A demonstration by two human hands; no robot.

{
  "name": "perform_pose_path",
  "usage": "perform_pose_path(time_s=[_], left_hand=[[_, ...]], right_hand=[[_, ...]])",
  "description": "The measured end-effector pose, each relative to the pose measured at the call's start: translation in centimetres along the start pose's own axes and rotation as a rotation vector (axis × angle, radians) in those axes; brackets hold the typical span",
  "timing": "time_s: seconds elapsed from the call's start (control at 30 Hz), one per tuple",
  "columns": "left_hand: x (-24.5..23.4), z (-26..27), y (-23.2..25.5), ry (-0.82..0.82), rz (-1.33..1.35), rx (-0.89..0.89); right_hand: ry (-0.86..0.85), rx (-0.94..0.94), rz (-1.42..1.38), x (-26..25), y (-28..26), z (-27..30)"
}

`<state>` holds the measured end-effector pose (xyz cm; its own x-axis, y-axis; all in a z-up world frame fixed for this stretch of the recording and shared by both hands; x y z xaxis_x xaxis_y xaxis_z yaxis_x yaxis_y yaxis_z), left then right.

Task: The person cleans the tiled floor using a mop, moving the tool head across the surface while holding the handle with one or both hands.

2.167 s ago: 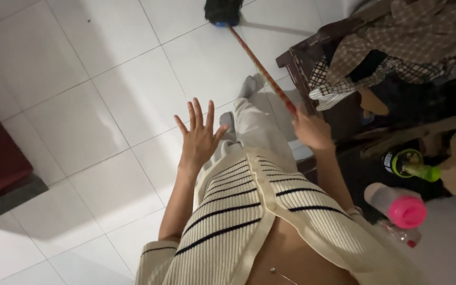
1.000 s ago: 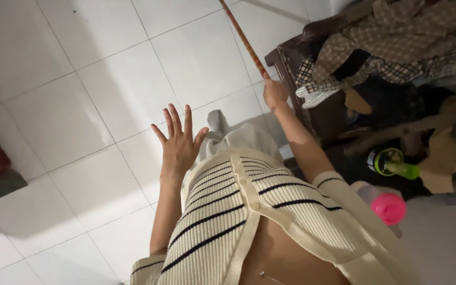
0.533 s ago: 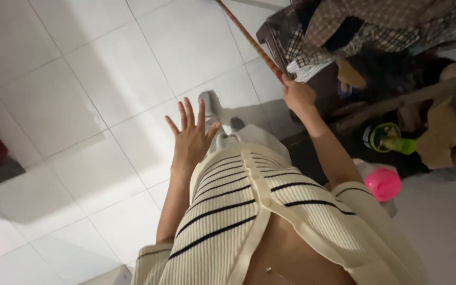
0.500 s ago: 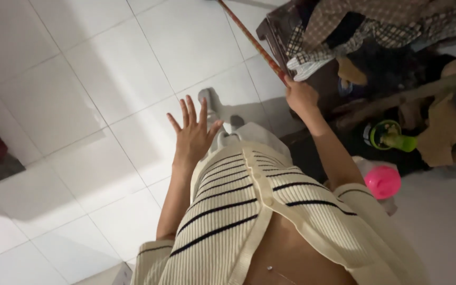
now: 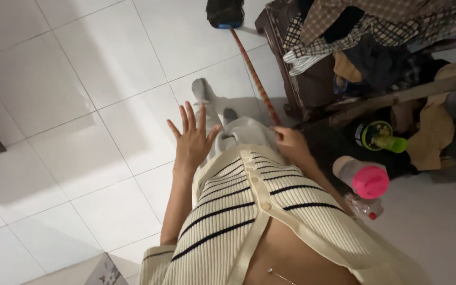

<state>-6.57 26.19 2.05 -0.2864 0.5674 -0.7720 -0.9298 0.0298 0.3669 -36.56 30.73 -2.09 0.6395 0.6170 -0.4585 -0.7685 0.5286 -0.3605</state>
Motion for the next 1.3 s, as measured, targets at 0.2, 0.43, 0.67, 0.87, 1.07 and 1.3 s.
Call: perform_pose_path(time_s=[0.2,0.43,0.67,0.87,1.07,1.3], left_hand=[[2.7,1.6,-0.6,-0.095,0.050,-0.084],[-0.9,-0.8,1.9,-0.017,0.019,0.020],[-3.9,-3.9,4.0,0.093,-0.056,0.221],[-6.8,-5.3,1.8,0.122,-0.124,0.273],[-10.7,-5.5,-2.2,0.190,-0.098,0.239],[-12.4,-6.6,-5.5,0.172,-0.091,0.258]], right_hand=[[0.168,-0.188,-0.104,2.0,2.4,-3.1],[0.114,-0.201,-0.160,1.4,1.5,-12.7],[0.127,-0.322,-0.430,6.3,-5.6,-20.6],[-0.299,-0.432,-0.755,4.5,-14.9,-24.8],[0.194,-1.058,-0.197,0.4,-24.9,-20.8],[0.630,-1.010,0.691,-0.4,-28.3,-26.2]])
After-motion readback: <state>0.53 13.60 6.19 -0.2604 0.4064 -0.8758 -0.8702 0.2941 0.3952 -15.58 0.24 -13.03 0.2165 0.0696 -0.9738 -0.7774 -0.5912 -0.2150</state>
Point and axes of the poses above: each hand's wrist, its own z-axis away from the middle knuckle, its own x-axis out of the palm, y = z × x, the point moved 4 cm from there along -z, towards the middle knuckle, and after that the axes turned 6 degrees about -y, right-handed, at the moved point
